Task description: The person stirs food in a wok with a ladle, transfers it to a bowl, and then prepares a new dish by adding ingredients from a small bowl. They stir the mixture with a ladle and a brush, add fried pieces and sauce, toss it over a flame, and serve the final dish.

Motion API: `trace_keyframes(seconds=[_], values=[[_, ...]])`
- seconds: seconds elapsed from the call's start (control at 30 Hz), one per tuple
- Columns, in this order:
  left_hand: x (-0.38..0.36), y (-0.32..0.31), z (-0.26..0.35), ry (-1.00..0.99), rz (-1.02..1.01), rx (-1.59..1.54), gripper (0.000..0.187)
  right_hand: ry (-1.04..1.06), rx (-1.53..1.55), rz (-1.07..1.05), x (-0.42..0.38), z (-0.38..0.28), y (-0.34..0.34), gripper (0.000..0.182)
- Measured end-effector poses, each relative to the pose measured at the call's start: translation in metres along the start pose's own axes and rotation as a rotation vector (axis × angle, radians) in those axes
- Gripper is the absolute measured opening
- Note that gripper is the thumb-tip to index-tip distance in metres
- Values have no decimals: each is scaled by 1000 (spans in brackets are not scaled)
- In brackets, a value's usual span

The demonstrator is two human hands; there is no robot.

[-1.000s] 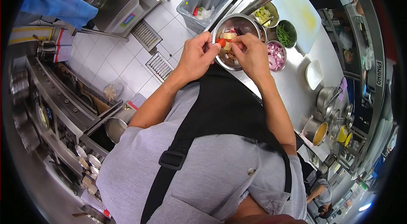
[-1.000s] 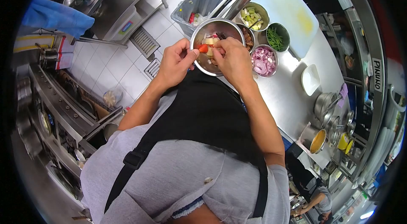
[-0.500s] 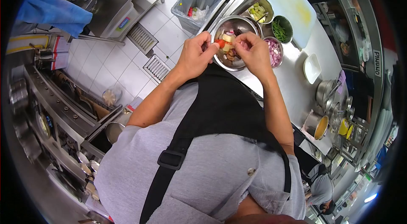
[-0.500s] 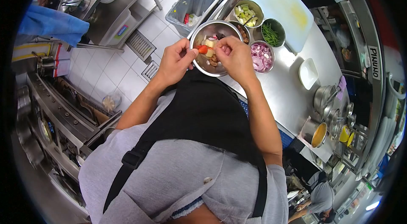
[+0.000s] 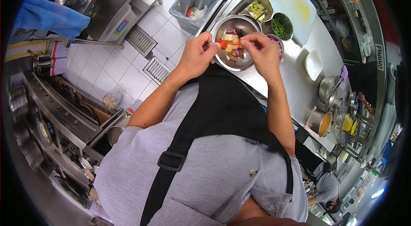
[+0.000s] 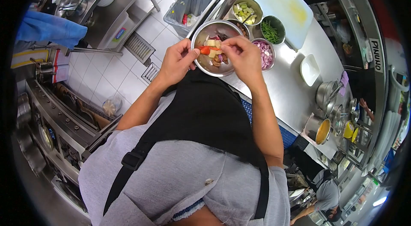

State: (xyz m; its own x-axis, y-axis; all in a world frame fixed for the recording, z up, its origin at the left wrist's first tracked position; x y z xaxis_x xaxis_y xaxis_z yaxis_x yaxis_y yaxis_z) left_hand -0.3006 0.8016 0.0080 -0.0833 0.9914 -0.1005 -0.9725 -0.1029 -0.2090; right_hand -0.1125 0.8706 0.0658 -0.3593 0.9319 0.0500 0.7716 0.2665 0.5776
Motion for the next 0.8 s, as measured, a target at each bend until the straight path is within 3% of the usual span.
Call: trace_keyframes(seconds=[0.13,0.27,0.33,0.43,0.53,0.6,0.67,0.73,0.8], values=[[-1,8,-8,72,13,-69,28,-145,29,-71,-29,2,49,13],[-3,22,-10,100,11,-140,24,-446,-27,-276,-112,58,110,14],[-2,28,-11,106,7,-192,22,-689,-627,-597,-168,108,137,16],[-1,32,-11,116,6,-262,19,-623,-603,-255,-174,105,164,14],[0,24,-15,127,-29,-282,17,-367,-244,-15,-111,30,140,15],[0,9,-10,129,-61,-276,16,-76,-436,-22,-64,-38,111,11],[-2,-3,-3,129,-68,-218,16,179,-565,19,-36,-64,80,11],[-3,-10,4,123,-85,-178,16,249,-778,-40,-18,-73,53,12],[-4,-16,8,119,-107,-155,17,312,-802,-122,-4,-66,30,12]])
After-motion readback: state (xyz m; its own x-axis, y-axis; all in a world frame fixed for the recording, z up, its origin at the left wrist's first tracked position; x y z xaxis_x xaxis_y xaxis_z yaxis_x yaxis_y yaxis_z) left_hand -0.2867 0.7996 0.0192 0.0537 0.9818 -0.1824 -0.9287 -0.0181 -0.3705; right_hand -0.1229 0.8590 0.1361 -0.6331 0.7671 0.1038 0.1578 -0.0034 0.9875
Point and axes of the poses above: each hand's wrist, its own x-axis towards the middle knuckle, its own y-axis out of the back of the hand, z = x × y, the point moved 8 cm from there along x, towards the middle knuckle, and after that the axes turned 9 degrees about -x, right-handed, at the moved point
